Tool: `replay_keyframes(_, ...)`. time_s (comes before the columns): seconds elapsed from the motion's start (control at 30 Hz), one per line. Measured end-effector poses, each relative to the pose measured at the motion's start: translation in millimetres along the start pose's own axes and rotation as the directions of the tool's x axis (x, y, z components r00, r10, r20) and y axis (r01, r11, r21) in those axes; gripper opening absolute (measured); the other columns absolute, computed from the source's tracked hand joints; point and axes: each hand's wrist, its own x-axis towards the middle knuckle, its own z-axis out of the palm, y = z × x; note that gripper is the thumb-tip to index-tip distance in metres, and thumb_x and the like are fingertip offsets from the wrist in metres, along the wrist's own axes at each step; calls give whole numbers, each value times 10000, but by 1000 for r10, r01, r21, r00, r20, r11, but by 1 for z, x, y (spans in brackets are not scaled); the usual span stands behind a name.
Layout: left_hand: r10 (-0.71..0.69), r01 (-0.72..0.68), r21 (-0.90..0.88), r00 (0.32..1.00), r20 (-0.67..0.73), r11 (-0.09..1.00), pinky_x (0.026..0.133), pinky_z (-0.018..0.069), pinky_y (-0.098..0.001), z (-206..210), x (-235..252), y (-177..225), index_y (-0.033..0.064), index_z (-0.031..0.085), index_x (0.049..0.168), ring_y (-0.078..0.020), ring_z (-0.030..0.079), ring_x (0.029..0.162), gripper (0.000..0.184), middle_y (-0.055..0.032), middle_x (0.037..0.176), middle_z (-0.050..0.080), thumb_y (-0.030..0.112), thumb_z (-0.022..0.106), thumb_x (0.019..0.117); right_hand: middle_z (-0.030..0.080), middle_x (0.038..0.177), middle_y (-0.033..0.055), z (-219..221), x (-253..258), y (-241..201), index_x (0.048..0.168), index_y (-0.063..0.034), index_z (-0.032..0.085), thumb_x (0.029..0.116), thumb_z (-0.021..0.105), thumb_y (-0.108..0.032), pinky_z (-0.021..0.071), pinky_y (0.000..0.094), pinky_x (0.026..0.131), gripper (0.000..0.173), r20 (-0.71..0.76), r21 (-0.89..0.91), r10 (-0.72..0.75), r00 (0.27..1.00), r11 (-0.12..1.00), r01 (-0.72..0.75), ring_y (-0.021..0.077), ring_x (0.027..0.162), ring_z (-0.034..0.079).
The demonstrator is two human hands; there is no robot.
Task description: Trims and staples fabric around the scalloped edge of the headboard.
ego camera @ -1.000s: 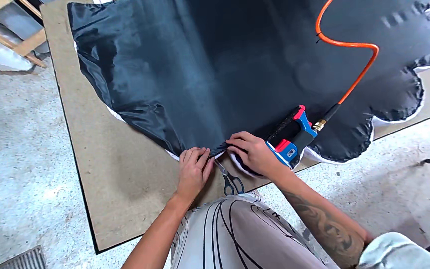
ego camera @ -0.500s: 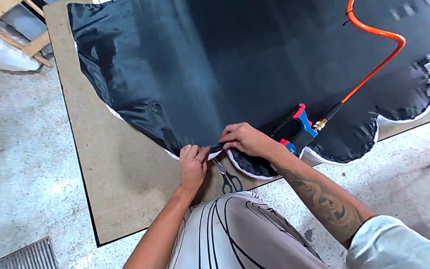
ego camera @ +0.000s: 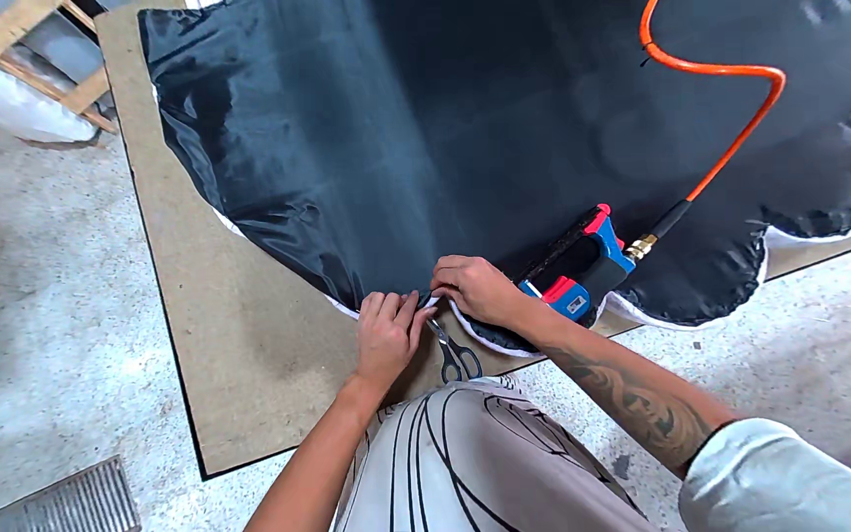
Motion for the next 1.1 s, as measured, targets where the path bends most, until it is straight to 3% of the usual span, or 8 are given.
replay_keyframes(0.37, 104, -108, 97, 993, 47, 989, 1023, 514, -442, 7, 9, 8, 83, 753, 1179, -272, 665, 1075, 231, -97, 1016, 711, 185, 643, 1002, 701, 987, 162, 20, -13, -1, 982, 23, 695, 994, 526, 37, 581, 407, 818, 170, -168, -336, -273, 947, 919, 205, 307, 942, 685)
replay_keyframes(0.47, 108, -116, 175, 993, 55, 978, 990, 504, -445, 9, 5, 15, 79, 743, 1199, -273, 662, 1113, 261, -95, 1049, 730, 95, 620, 968, 712, 1080, 142, 11, -21, -12, 1035, -11, 720, 983, 535, 25, 571, 403, 905, 196, -127, -252, -136, 983, 963, 100, 285, 1044, 686)
replay_keyframes(0.57, 110, -127, 197, 989, 98, 972, 990, 495, -470, 9, 3, 22, 58, 713, 1257, -285, 668, 1039, 326, -112, 1081, 724, 67, 612, 947, 700, 1200, 94, -38, -46, -38, 1140, -95, 743, 956, 573, -2, 566, 418, 999, 268, -151, -188, 167, 974, 963, -194, 241, 1171, 662)
replay_keyframes(0.67, 75, -112, 182, 977, 202, 977, 1074, 439, -500, 9, -13, 23, 66, 603, 1420, -287, 631, 1200, 483, -132, 1338, 660, 108, 571, 940, 607, 1333, 154, -91, -91, -37, 1297, -117, 670, 808, 708, 16, 522, 568, 1018, 508, -102, -333, 422, 901, 839, -431, 376, 1301, 545)
replay_keyframes(0.8, 43, -90, 163, 963, 267, 983, 1096, 399, -520, 12, -34, 21, 100, 456, 1552, -245, 528, 1366, 655, -81, 1550, 510, 114, 619, 918, 521, 1413, 212, -97, -146, 1, 1433, -150, 577, 591, 873, -64, 402, 608, 1131, 896, 80, -541, 479, 874, 758, -365, 459, 1361, 447)
replay_keyframes(0.9, 17, -51, 122, 963, 268, 991, 1118, 361, -531, 13, -43, 21, 146, 392, 1595, -219, 449, 1439, 796, -42, 1626, 417, 101, 675, 852, 646, 1248, 172, -100, -144, 7, 1466, -144, 545, 627, 902, -91, 459, 560, 1082, 914, 145, -617, 430, 891, 744, -258, 389, 1199, 602)
replay_keyframes(0.97, -8, -1, 40, 974, 225, 999, 1138, 338, -523, 15, -47, 19, 182, 432, 1574, -190, 428, 1457, 695, -7, 1626, 419, 98, 618, 910, 702, 1157, 104, -108, -138, 3, 1441, -150, 571, 658, 906, -179, 483, 526, 1039, 852, 190, -612, 427, 884, 756, -233, 323, 1109, 653)
replay_keyframes(1.1, -120, 123, -141, 992, 29, 982, 1056, 452, -483, 15, -28, 16, 156, 659, 1366, -205, 636, 1194, 342, -22, 1335, 678, 237, 581, 1043, 703, 1162, 28, -100, -142, -7, 1395, -232, 629, 751, 835, -410, 438, 557, 1069, 699, 126, -484, 436, 891, 811, -328, 248, 1122, 642)
